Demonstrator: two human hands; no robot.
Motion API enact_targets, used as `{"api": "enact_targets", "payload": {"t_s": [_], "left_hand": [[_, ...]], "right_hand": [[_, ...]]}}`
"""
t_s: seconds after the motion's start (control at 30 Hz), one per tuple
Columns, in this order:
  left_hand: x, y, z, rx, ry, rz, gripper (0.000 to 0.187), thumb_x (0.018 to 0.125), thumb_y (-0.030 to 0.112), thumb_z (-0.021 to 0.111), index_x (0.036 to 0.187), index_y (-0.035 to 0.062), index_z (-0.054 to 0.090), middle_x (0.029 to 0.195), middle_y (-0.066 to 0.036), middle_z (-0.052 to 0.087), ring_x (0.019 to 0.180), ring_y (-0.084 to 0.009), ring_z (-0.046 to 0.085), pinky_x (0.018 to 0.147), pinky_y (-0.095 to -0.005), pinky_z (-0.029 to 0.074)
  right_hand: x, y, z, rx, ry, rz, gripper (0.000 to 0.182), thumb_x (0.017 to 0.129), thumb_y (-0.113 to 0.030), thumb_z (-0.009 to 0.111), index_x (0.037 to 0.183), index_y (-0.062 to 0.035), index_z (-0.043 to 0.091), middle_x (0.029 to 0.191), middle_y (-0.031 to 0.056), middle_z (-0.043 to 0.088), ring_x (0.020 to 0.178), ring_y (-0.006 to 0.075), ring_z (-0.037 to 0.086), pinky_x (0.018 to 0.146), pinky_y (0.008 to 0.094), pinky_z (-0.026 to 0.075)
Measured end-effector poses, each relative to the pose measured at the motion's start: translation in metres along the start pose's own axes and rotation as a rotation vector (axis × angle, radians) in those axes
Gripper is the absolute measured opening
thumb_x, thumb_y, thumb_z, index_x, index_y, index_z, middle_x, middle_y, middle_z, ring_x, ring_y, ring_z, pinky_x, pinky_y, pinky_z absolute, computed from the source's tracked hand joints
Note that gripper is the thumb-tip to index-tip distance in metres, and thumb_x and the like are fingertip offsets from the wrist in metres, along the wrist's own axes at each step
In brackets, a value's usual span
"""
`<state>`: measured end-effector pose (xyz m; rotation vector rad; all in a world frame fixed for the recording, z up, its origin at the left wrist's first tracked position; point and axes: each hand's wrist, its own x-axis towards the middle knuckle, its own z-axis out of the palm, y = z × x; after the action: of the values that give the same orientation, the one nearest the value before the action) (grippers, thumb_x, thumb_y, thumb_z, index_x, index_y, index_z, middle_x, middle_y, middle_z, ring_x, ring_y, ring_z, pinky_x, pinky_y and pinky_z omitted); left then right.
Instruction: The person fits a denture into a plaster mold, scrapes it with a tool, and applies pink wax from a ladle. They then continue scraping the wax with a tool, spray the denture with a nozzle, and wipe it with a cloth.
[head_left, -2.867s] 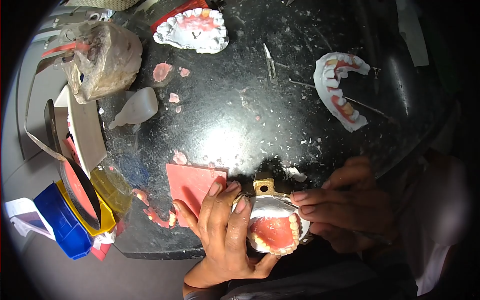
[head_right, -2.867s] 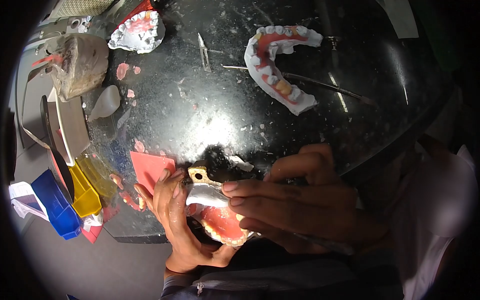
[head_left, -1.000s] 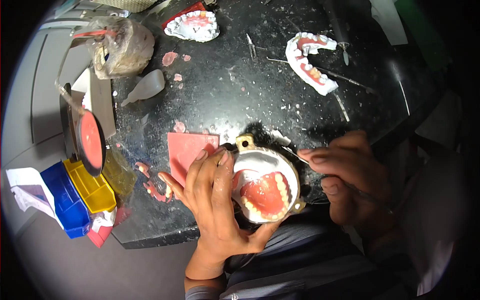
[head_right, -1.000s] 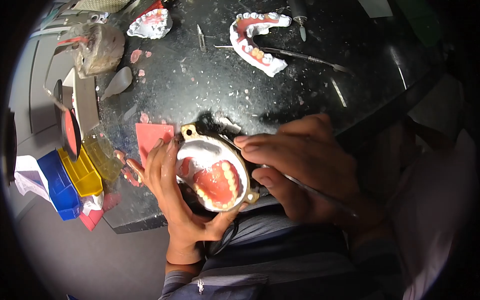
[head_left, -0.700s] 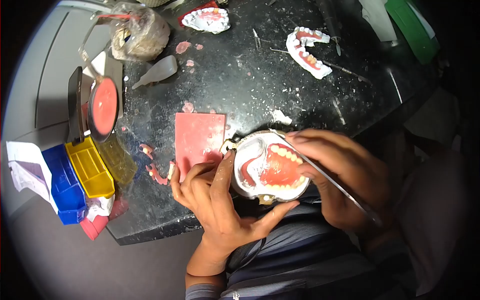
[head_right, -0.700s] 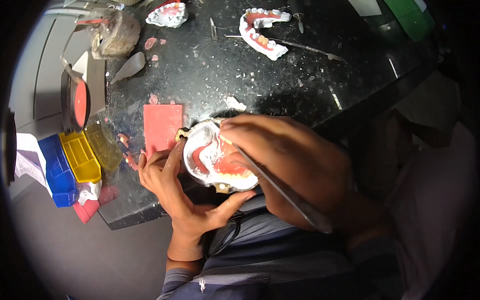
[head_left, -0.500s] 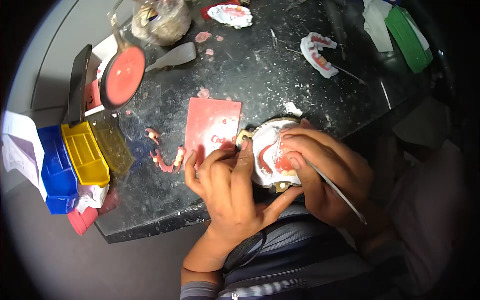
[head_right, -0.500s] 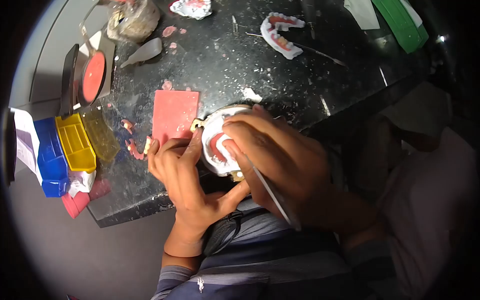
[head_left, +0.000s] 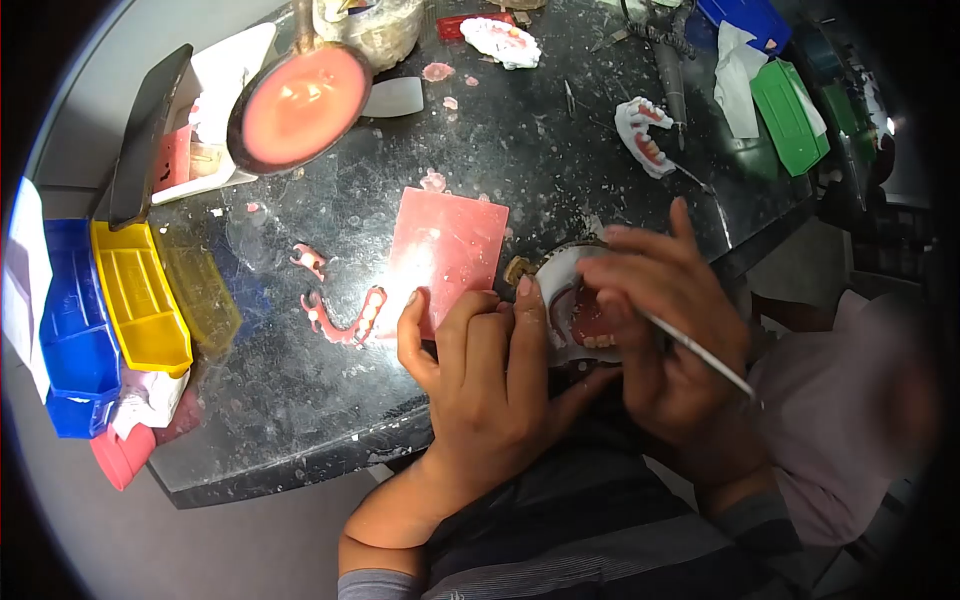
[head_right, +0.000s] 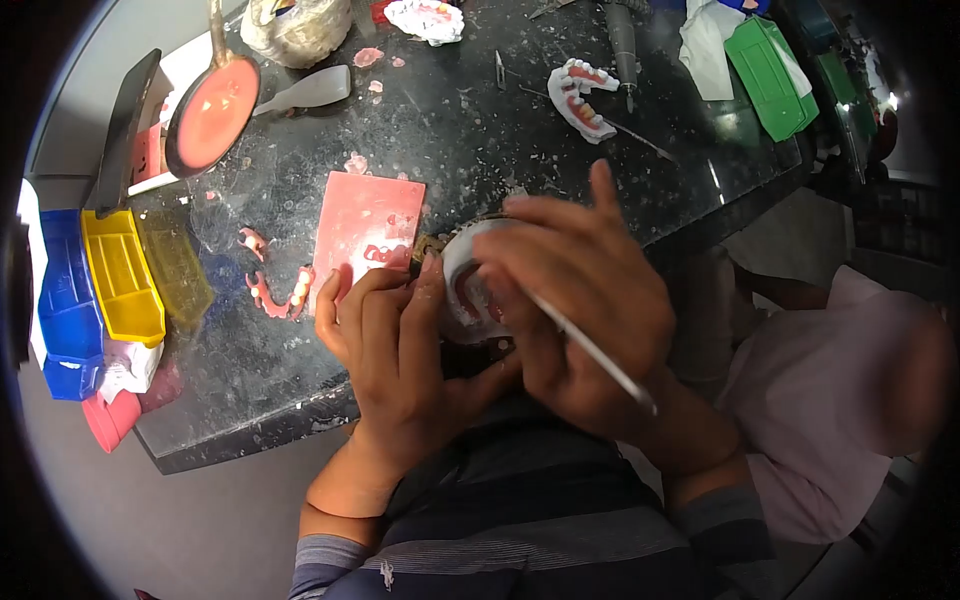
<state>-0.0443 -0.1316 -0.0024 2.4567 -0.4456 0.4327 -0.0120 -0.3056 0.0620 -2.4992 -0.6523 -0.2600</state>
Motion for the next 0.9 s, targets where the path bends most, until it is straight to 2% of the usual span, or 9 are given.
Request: {"api": "enact_targets", "payload": {"t_s": [0.07, 0.2, 0.23, 0.27, 0.37, 0.47, 0.53, 0.8, 0.9], "left_hand": [[0.000, -0.001, 0.001, 0.012, 0.009, 0.004, 0.085, 0.073, 0.050, 0.091, 0.133, -0.0054, 0.067, 0.111, -0.013, 0.063, 0.114, -0.0313, 0.061, 0.113, -0.0614, 0.031], [0.000, 0.000, -0.001, 0.027, 0.005, 0.006, 0.082, 0.078, 0.051, 0.088, 0.132, -0.0063, 0.066, 0.109, -0.013, 0.063, 0.115, -0.0324, 0.063, 0.114, -0.0620, 0.032], [0.000, 0.001, -0.001, 0.027, 0.009, 0.010, 0.080, 0.080, 0.051, 0.087, 0.132, -0.0065, 0.066, 0.109, -0.013, 0.063, 0.116, -0.0330, 0.063, 0.114, -0.0620, 0.032], [-0.001, 0.001, -0.001, 0.028, 0.013, 0.007, 0.080, 0.080, 0.051, 0.087, 0.132, -0.0065, 0.066, 0.109, -0.013, 0.063, 0.116, -0.0330, 0.063, 0.114, -0.0620, 0.032], [-0.003, 0.001, 0.001, 0.008, 0.037, -0.005, 0.079, 0.080, 0.051, 0.087, 0.130, -0.0060, 0.066, 0.110, -0.014, 0.064, 0.120, -0.0350, 0.063, 0.114, -0.0624, 0.032], [-0.003, 0.000, 0.000, -0.026, 0.035, 0.001, 0.075, 0.081, 0.050, 0.086, 0.127, -0.0051, 0.066, 0.112, -0.015, 0.065, 0.123, -0.0363, 0.063, 0.115, -0.0630, 0.031], [-0.001, 0.001, 0.000, -0.038, 0.048, -0.004, 0.069, 0.091, 0.054, 0.076, 0.119, -0.0094, 0.069, 0.104, -0.015, 0.065, 0.114, -0.0351, 0.067, 0.110, -0.0702, 0.033], [0.000, 0.000, 0.001, -0.029, 0.055, 0.006, 0.069, 0.091, 0.054, 0.076, 0.118, -0.0096, 0.069, 0.106, -0.017, 0.066, 0.115, -0.0367, 0.066, 0.110, -0.0718, 0.034], [0.000, 0.000, 0.001, -0.030, 0.053, 0.011, 0.069, 0.091, 0.054, 0.076, 0.118, -0.0096, 0.069, 0.106, -0.017, 0.066, 0.116, -0.0368, 0.067, 0.110, -0.0720, 0.034]], "right_hand": [[0.000, 0.001, 0.006, -0.025, 0.020, 0.020, 0.013, 0.101, -0.010, 0.072, 0.106, 0.0009, 0.075, 0.104, 0.0133, 0.078, 0.106, 0.0336, 0.076, 0.122, 0.0629, 0.036], [0.003, -0.003, 0.001, 0.049, -0.033, 0.014, 0.012, 0.101, -0.009, 0.071, 0.104, 0.0009, 0.075, 0.103, 0.0132, 0.078, 0.106, 0.0335, 0.075, 0.121, 0.0642, 0.038], [0.004, 0.004, 0.003, 0.011, 0.023, 0.011, 0.011, 0.101, -0.009, 0.071, 0.105, 0.0007, 0.075, 0.101, 0.0131, 0.078, 0.105, 0.0333, 0.075, 0.121, 0.0642, 0.038], [0.006, 0.008, 0.004, -0.028, 0.080, 0.004, 0.010, 0.100, -0.008, 0.071, 0.105, 0.0005, 0.074, 0.100, 0.0130, 0.078, 0.105, 0.0332, 0.075, 0.121, 0.0642, 0.038], [0.007, -0.002, 0.001, 0.016, 0.004, -0.011, 0.009, 0.100, -0.006, 0.071, 0.106, 0.0002, 0.073, 0.099, 0.0132, 0.077, 0.104, 0.0330, 0.075, 0.120, 0.0637, 0.039], [0.009, 0.007, -0.001, -0.013, 0.055, -0.002, 0.008, 0.100, -0.006, 0.070, 0.105, -0.0002, 0.073, 0.099, 0.0135, 0.077, 0.104, 0.0330, 0.075, 0.120, 0.0626, 0.040], [0.011, -0.001, 0.001, 0.007, 0.026, 0.001, 0.008, 0.101, -0.005, 0.068, 0.104, -0.0009, 0.074, 0.101, 0.0118, 0.077, 0.105, 0.0323, 0.075, 0.121, 0.0608, 0.040], [0.020, 0.006, 0.003, 0.015, 0.021, -0.014, 0.009, 0.102, -0.003, 0.066, 0.100, -0.0011, 0.075, 0.098, 0.0109, 0.078, 0.103, 0.0308, 0.075, 0.121, 0.0594, 0.041], [0.021, 0.000, 0.002, 0.131, -0.007, -0.021, 0.010, 0.102, -0.003, 0.066, 0.099, -0.0009, 0.075, 0.098, 0.0117, 0.078, 0.103, 0.0305, 0.075, 0.121, 0.0596, 0.041]]}}
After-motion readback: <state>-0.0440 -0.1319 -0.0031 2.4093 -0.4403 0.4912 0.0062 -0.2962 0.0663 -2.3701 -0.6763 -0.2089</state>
